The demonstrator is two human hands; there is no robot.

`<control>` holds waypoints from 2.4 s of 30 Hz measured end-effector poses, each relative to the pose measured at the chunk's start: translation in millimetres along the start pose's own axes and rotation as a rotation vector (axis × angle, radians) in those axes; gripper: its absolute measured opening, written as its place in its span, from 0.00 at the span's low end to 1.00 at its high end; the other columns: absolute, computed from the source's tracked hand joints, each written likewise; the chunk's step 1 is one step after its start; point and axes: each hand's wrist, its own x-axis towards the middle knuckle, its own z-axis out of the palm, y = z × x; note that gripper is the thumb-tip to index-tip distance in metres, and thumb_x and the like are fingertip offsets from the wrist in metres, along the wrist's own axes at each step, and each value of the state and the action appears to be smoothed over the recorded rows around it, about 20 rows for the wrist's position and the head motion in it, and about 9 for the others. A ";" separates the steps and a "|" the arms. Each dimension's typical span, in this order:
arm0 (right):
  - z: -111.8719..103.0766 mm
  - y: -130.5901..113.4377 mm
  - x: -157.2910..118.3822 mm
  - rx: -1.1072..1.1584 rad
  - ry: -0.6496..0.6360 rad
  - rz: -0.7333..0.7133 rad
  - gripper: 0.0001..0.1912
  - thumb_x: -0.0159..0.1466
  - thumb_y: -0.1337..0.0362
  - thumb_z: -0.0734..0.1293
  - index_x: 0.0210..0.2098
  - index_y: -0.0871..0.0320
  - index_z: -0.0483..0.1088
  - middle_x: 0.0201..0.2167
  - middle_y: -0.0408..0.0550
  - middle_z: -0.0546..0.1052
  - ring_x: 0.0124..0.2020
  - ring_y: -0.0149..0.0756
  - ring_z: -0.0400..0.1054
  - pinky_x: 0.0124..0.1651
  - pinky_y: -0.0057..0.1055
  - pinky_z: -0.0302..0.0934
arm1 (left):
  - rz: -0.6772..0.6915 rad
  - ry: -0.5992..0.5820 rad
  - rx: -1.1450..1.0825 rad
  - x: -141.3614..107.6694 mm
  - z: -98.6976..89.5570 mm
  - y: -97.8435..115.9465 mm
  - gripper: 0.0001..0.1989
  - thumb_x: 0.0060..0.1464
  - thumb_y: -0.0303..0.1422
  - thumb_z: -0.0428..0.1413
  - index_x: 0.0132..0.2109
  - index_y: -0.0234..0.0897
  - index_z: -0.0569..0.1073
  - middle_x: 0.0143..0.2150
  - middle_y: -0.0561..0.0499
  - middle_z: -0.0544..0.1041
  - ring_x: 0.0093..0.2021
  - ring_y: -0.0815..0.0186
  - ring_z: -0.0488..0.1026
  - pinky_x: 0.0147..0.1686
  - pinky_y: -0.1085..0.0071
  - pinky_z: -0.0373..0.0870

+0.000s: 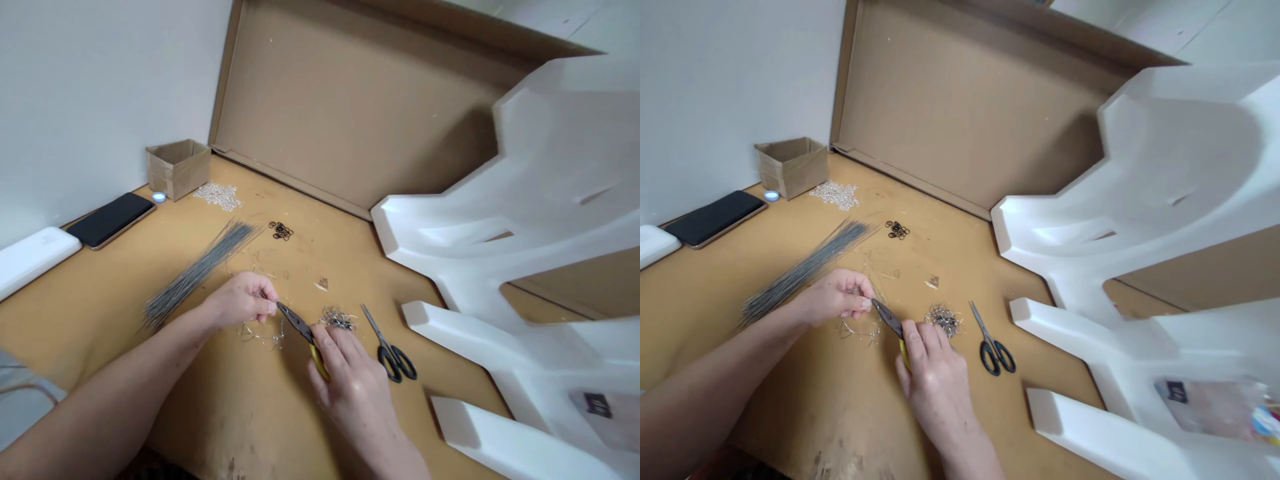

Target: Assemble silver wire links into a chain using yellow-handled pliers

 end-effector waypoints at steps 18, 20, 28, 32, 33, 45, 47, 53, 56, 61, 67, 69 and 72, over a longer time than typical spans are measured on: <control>2.1 -4.4 8.0 0.207 -0.041 0.134 0.12 0.59 0.69 0.55 0.40 0.59 0.66 0.28 0.50 0.71 0.29 0.37 0.67 0.30 0.30 0.64 | 0.059 0.026 0.031 8.1 -3.9 -12.1 0.02 0.38 0.24 0.52 0.23 0.33 0.67 0.14 0.59 0.66 0.16 0.77 0.59 0.18 0.79 0.51; 0.2 -2.4 8.8 0.232 -0.081 0.124 0.12 0.59 0.69 0.56 0.40 0.59 0.65 0.29 0.51 0.72 0.30 0.37 0.67 0.31 0.31 0.65 | 0.041 0.016 0.080 7.5 -4.8 -10.2 0.03 0.39 0.23 0.51 0.22 0.33 0.67 0.13 0.59 0.65 0.15 0.77 0.58 0.18 0.79 0.51; -3.8 1.2 5.7 0.157 -0.168 0.053 0.13 0.58 0.70 0.56 0.41 0.61 0.66 0.32 0.53 0.72 0.32 0.39 0.66 0.31 0.33 0.64 | 0.033 -0.061 0.186 4.6 -12.4 -6.0 0.04 0.36 0.22 0.52 0.21 0.34 0.67 0.12 0.59 0.66 0.15 0.75 0.60 0.19 0.78 0.53; -1.6 1.6 3.4 0.129 -0.183 0.025 0.13 0.59 0.71 0.56 0.42 0.61 0.66 0.32 0.53 0.72 0.33 0.39 0.66 0.32 0.32 0.64 | 0.032 -0.110 0.211 6.4 -16.0 -9.2 0.05 0.35 0.22 0.52 0.20 0.34 0.67 0.12 0.59 0.66 0.16 0.75 0.60 0.19 0.78 0.53; -1.0 1.9 2.9 0.127 -0.181 0.016 0.13 0.59 0.71 0.56 0.41 0.61 0.66 0.32 0.53 0.72 0.33 0.39 0.66 0.32 0.32 0.64 | 0.027 -0.120 0.209 6.7 -16.4 -9.4 0.05 0.35 0.21 0.52 0.20 0.34 0.67 0.12 0.59 0.66 0.16 0.76 0.60 0.20 0.78 0.54; 3.5 2.6 2.4 0.026 -0.100 -0.052 0.13 0.58 0.72 0.56 0.41 0.62 0.66 0.31 0.53 0.72 0.31 0.38 0.66 0.29 0.30 0.62 | -0.021 -0.143 0.182 5.0 -16.5 -5.3 0.06 0.36 0.20 0.52 0.20 0.34 0.66 0.12 0.60 0.65 0.15 0.75 0.61 0.20 0.77 0.55; 4.3 1.5 3.3 0.004 -0.086 -0.051 0.13 0.58 0.73 0.55 0.40 0.63 0.66 0.30 0.53 0.72 0.31 0.38 0.65 0.28 0.30 0.62 | -0.008 -0.120 0.166 5.0 -15.7 -6.8 0.07 0.37 0.20 0.51 0.20 0.34 0.66 0.12 0.60 0.66 0.15 0.76 0.61 0.20 0.78 0.55; 6.3 -1.7 3.8 -0.045 -0.028 -0.045 0.13 0.59 0.73 0.54 0.39 0.63 0.67 0.29 0.53 0.72 0.30 0.37 0.65 0.28 0.29 0.62 | -0.016 -0.034 0.170 4.0 -10.6 -6.6 0.07 0.39 0.19 0.50 0.21 0.34 0.65 0.13 0.61 0.65 0.16 0.77 0.61 0.20 0.78 0.55; 7.0 -2.8 3.8 -0.054 -0.002 -0.047 0.13 0.59 0.73 0.54 0.39 0.64 0.67 0.28 0.53 0.72 0.30 0.37 0.66 0.28 0.28 0.63 | -0.030 -0.017 0.190 4.1 -8.6 -6.0 0.06 0.39 0.20 0.51 0.21 0.34 0.65 0.13 0.61 0.65 0.16 0.77 0.61 0.21 0.78 0.57; 7.3 -5.2 3.9 -0.071 0.010 -0.039 0.14 0.58 0.73 0.54 0.38 0.66 0.67 0.27 0.54 0.73 0.29 0.37 0.66 0.27 0.28 0.63 | -0.004 0.010 0.232 4.3 -6.7 -7.2 0.05 0.40 0.22 0.51 0.22 0.34 0.64 0.14 0.61 0.65 0.17 0.76 0.62 0.22 0.77 0.57; 7.5 -8.5 4.3 -0.077 0.025 -0.003 0.13 0.56 0.73 0.55 0.37 0.64 0.67 0.25 0.53 0.73 0.26 0.36 0.67 0.24 0.27 0.63 | 0.001 0.031 0.253 1.7 -4.2 -4.8 0.05 0.41 0.22 0.51 0.23 0.34 0.65 0.13 0.60 0.65 0.17 0.75 0.61 0.21 0.77 0.55; 7.6 -9.3 4.5 -0.067 0.034 0.010 0.13 0.56 0.73 0.55 0.36 0.64 0.67 0.25 0.52 0.73 0.26 0.36 0.68 0.23 0.27 0.63 | -0.003 0.036 0.262 0.4 -3.6 -3.0 0.05 0.42 0.22 0.51 0.23 0.34 0.65 0.13 0.60 0.65 0.17 0.75 0.60 0.21 0.77 0.54; 7.6 -9.8 4.5 -0.034 0.041 0.042 0.12 0.56 0.73 0.55 0.36 0.63 0.67 0.25 0.52 0.73 0.26 0.36 0.68 0.23 0.27 0.63 | -0.003 0.041 0.234 -0.5 -2.8 -1.9 0.04 0.43 0.22 0.51 0.24 0.33 0.65 0.13 0.61 0.64 0.16 0.77 0.58 0.20 0.78 0.53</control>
